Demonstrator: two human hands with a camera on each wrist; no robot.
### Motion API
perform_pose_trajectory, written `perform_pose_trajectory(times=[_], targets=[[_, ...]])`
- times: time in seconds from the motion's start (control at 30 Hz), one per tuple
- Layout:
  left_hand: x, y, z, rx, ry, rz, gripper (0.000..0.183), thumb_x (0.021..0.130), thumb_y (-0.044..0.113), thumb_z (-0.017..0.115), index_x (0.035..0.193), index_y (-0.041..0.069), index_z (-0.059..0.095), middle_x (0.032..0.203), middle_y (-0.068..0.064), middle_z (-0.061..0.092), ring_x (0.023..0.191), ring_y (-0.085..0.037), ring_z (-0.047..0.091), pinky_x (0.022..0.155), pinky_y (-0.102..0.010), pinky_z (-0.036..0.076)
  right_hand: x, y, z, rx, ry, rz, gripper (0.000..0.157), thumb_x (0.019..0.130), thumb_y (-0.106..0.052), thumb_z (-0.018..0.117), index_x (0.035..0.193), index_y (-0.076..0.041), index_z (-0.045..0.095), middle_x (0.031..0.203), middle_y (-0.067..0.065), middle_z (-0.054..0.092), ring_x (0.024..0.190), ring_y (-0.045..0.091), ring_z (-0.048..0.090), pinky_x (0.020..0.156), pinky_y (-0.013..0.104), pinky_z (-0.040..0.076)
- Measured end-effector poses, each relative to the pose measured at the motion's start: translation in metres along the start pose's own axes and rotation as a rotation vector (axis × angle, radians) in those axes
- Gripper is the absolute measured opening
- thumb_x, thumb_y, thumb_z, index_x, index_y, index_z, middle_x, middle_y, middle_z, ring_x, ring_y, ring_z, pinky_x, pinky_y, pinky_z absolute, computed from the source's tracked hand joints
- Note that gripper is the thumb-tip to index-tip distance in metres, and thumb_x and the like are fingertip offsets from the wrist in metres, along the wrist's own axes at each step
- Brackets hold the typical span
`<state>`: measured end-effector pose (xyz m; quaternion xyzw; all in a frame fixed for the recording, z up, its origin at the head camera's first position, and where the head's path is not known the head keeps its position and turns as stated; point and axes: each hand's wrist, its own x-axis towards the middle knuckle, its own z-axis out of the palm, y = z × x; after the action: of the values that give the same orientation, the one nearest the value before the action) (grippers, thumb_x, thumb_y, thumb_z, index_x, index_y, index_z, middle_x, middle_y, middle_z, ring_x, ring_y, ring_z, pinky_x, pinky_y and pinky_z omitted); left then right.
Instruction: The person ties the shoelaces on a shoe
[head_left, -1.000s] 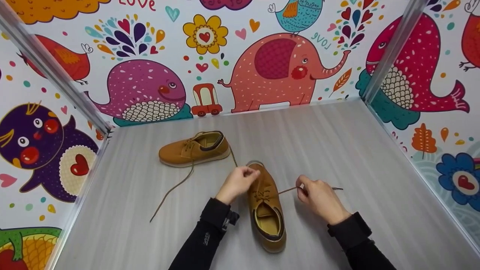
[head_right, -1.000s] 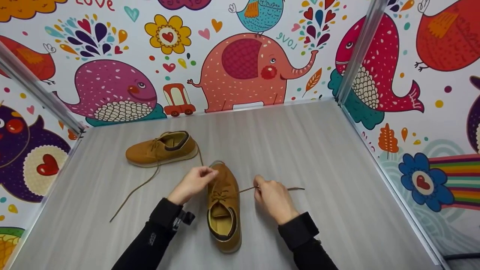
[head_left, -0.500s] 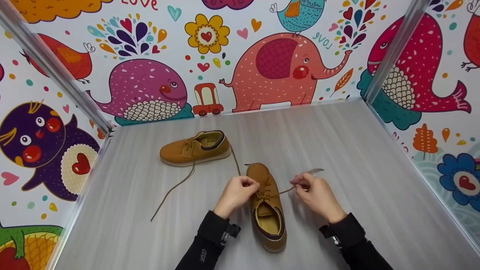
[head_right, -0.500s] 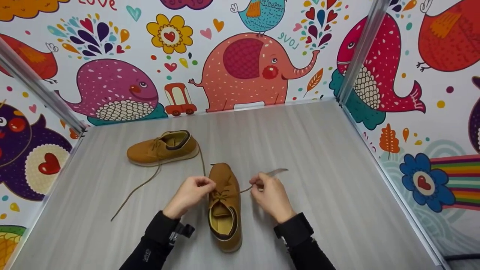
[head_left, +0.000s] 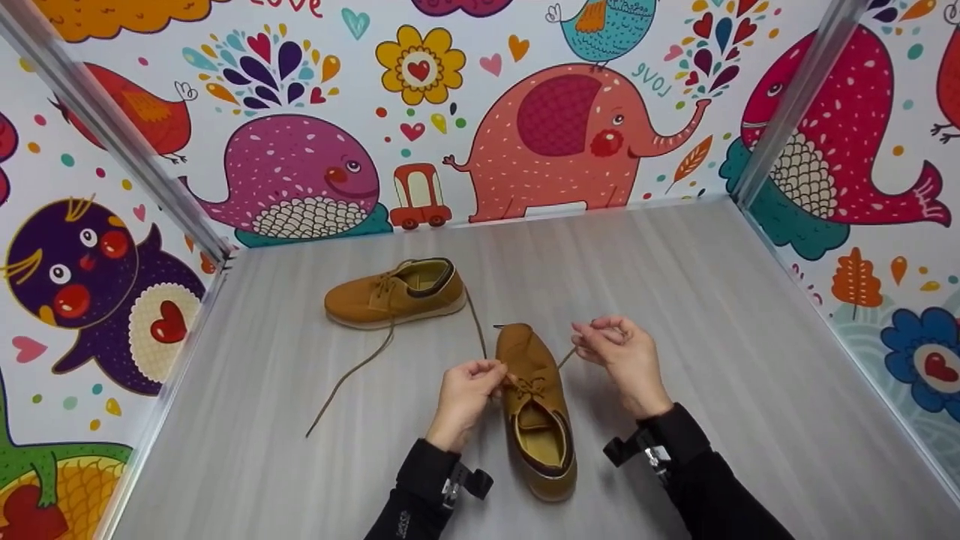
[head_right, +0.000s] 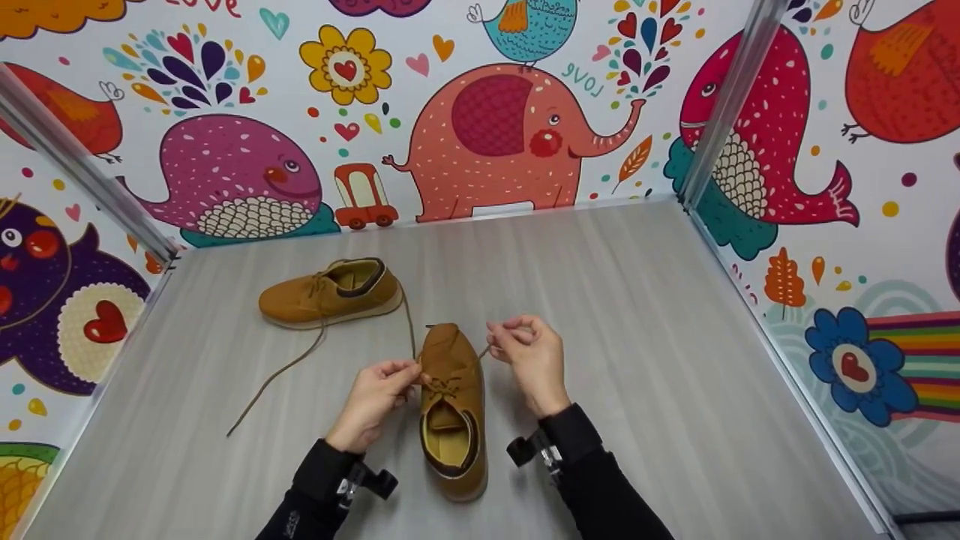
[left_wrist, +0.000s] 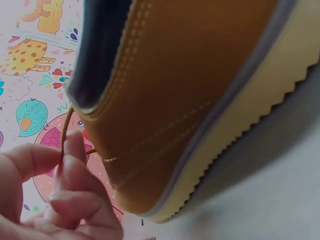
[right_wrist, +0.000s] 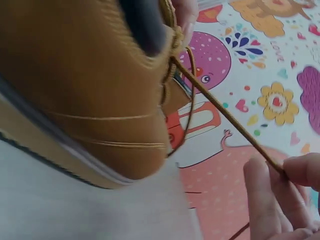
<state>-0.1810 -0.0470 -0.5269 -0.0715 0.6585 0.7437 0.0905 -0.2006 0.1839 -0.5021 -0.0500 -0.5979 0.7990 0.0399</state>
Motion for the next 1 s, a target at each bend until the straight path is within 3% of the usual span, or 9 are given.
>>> perform_pose_trajectory(times=[0.17, 0.3, 0.4, 0.53, 0.67, 0.8, 1.0], targets=[[-0.002, -0.005, 0.000, 0.027, 0.006, 0.024, 0.016, 0.091, 0.009, 0.072, 0.098, -0.005, 0.069, 0.079, -0.008, 0.072, 0.062, -0.012, 0.059, 0.055, -0.023, 0.044, 0.014, -0.018, 0.029, -0.286, -0.160, -0.273, 0.017, 0.091, -0.003, 0.071, 0.098, 0.005, 0.058, 0.101, 0.022, 0.072, 0.089, 0.038, 0.070, 0.073, 0.036, 0.058], [-0.002, -0.007, -0.002, 0.071, 0.012, 0.023, 0.017, 0.091, 0.010, 0.072, 0.098, -0.006, 0.072, 0.077, -0.008, 0.072, 0.060, -0.012, 0.059, 0.054, -0.023, 0.043, 0.027, -0.027, 0.059, -0.576, -0.402, -0.530, 0.008, 0.092, -0.001, 0.069, 0.098, -0.002, 0.064, 0.102, 0.009, 0.073, 0.092, 0.022, 0.071, 0.074, 0.030, 0.057], [-0.002, -0.009, -0.002, 0.082, 0.005, 0.007, 0.017, 0.091, 0.008, 0.070, 0.095, -0.008, 0.071, 0.073, -0.008, 0.070, 0.057, -0.012, 0.056, 0.053, -0.023, 0.043, 0.035, -0.028, 0.079, -0.737, -0.593, -0.645, 0.009, 0.093, -0.001, 0.068, 0.101, -0.005, 0.067, 0.105, 0.004, 0.073, 0.098, 0.014, 0.069, 0.078, 0.028, 0.056], [-0.002, -0.010, -0.003, 0.068, -0.009, -0.011, 0.016, 0.091, 0.005, 0.069, 0.093, -0.010, 0.071, 0.069, -0.008, 0.068, 0.055, -0.011, 0.053, 0.052, -0.023, 0.043, 0.041, -0.025, 0.095, -0.870, -0.790, -0.627, 0.010, 0.094, -0.004, 0.067, 0.103, -0.007, 0.069, 0.106, 0.002, 0.073, 0.099, 0.013, 0.069, 0.080, 0.031, 0.055], [-0.003, -0.009, -0.003, 0.052, -0.009, -0.027, 0.018, 0.090, 0.009, 0.071, 0.094, -0.008, 0.072, 0.069, -0.005, 0.069, 0.055, -0.010, 0.054, 0.054, -0.023, 0.044, 0.043, -0.016, 0.095, -0.947, -0.869, -0.497, 0.012, 0.095, -0.007, 0.066, 0.106, -0.009, 0.070, 0.105, 0.002, 0.072, 0.099, 0.013, 0.068, 0.083, 0.029, 0.054], [-0.005, -0.007, -0.004, 0.043, -0.012, -0.031, 0.020, 0.089, 0.012, 0.073, 0.095, -0.007, 0.072, 0.071, -0.006, 0.069, 0.055, -0.009, 0.055, 0.053, -0.022, 0.044, 0.043, -0.010, 0.082, -0.951, -0.839, -0.446, 0.010, 0.095, -0.005, 0.065, 0.104, -0.007, 0.070, 0.101, 0.004, 0.071, 0.097, 0.015, 0.068, 0.083, 0.031, 0.054], [-0.004, -0.007, -0.007, 0.053, -0.025, -0.019, 0.020, 0.090, 0.011, 0.072, 0.096, -0.008, 0.072, 0.072, -0.008, 0.070, 0.055, -0.010, 0.056, 0.054, -0.022, 0.046, 0.026, -0.018, 0.066, -1.075, -0.758, -0.549, 0.005, 0.091, -0.012, 0.073, 0.087, -0.010, 0.073, 0.079, -0.003, 0.069, 0.066, 0.007, 0.061, 0.060, 0.025, 0.051]])
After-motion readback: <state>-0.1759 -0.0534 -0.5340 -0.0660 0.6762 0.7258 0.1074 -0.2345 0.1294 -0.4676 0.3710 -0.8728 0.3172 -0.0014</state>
